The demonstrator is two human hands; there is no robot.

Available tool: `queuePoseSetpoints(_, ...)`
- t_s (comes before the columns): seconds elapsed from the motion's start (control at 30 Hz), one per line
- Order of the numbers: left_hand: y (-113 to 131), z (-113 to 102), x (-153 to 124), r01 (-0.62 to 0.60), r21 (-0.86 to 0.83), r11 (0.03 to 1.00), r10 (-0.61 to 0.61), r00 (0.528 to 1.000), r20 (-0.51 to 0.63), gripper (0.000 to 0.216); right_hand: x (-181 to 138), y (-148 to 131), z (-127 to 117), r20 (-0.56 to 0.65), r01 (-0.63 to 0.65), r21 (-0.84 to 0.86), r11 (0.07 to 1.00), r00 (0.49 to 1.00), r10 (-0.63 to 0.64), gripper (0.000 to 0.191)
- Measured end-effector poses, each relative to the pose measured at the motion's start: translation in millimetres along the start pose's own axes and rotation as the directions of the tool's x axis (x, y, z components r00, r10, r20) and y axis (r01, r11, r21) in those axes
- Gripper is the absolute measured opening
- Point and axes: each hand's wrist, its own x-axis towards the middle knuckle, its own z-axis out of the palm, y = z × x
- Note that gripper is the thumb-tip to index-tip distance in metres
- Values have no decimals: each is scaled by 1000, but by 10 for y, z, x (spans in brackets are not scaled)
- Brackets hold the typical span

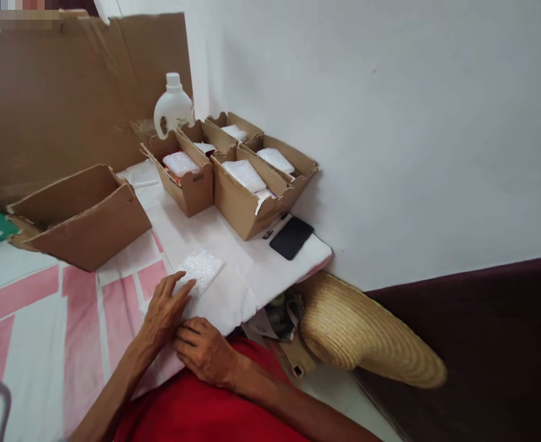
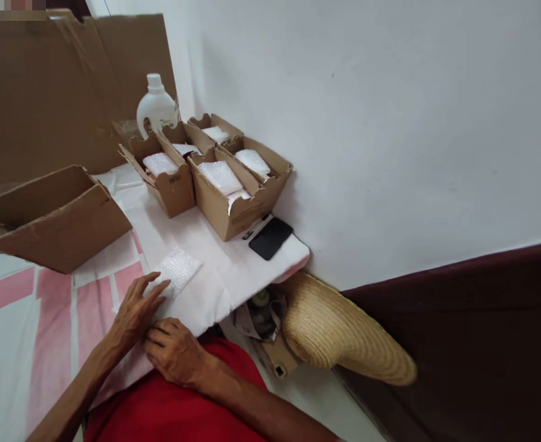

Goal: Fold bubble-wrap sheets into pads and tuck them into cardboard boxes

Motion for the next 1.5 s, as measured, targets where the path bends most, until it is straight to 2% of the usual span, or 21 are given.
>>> queuePoseSetpoints(0.13,16,-36,-27,95,51,994,-93,994,-53,32,-41,-8,-41,-19,35,10,999,999,-35,17)
queuePoseSetpoints(0.2,24,-63,-48,107,68,992,-104,993,-47,26,-63,0,-82,-76,39,33,999,996,-36,19)
queuePoseSetpoints(0.3,22,-89,-78,70,68,995,-69,997,-18,16,-42,72,-176,-214,-38,50,998,976,48,24)
queuePoseSetpoints(0.37,17,-96,-96,36,50,998,-35,999,-12,16,13,167,-239,-262,-123,20,992,957,124,31)
queuePoseSetpoints(0.47,22,-127,-152,-9,22,1000,9,1000,-17,19,100,341,-279,-216,-194,-95,976,961,170,37)
queuePoseSetpoints(0.57,52,-226,-296,-23,-4,1000,23,999,-27,23,125,474,-248,-126,-179,-179,968,979,158,33)
queuePoseSetpoints(0.67,64,-373,-532,55,-32,998,-55,998,2,57,99,529,-220,-86,-157,-183,971,986,143,31)
queuePoseSetpoints(0.73,32,-450,-694,129,-38,991,-127,991,46,67,83,539,-228,-75,-143,-164,976,988,133,31)
queuePoseSetpoints(0.87,-111,-468,-871,144,-83,986,-136,986,97,47,71,565,-277,-42,-133,-105,986,991,129,34)
queuePoseSetpoints(1.0,-166,-460,-795,129,-115,985,-130,992,-3,31,36,621,-292,-35,-119,-24,993,992,118,36)
queuePoseSetpoints(1.1,-86,-582,-606,192,-206,960,-204,978,-41,24,6,634,-282,-95,-104,97,990,989,114,46)
queuePoseSetpoints(1.17,-18,-679,-409,227,-261,938,-248,967,-51,22,5,598,-279,-155,-107,191,976,978,138,35)
queuePoseSetpoints(1.23,28,-716,-155,207,-283,937,-236,969,-75,21,22,528,-280,-221,-172,263,949,947,233,13)
queuePoseSetpoints(1.27,40,-700,-14,182,-284,941,-216,972,-94,19,37,488,-281,-254,-240,289,927,914,316,15)
queuePoseSetpoints(1.33,47,-605,264,142,-284,948,-184,975,-126,19,71,412,-283,-309,-402,325,856,810,498,23)
queuePoseSetpoints(1.4,53,-468,486,139,-287,948,-187,971,-148,24,107,360,-282,-335,-524,333,784,712,618,19)
queuePoseSetpoints(1.43,64,-401,558,149,-277,949,-199,966,-165,27,123,347,-282,-335,-561,326,761,684,648,16)
queuePoseSetpoints(1.5,105,-290,603,172,-197,965,-213,954,-212,34,153,347,-285,-320,-606,298,737,664,675,11)
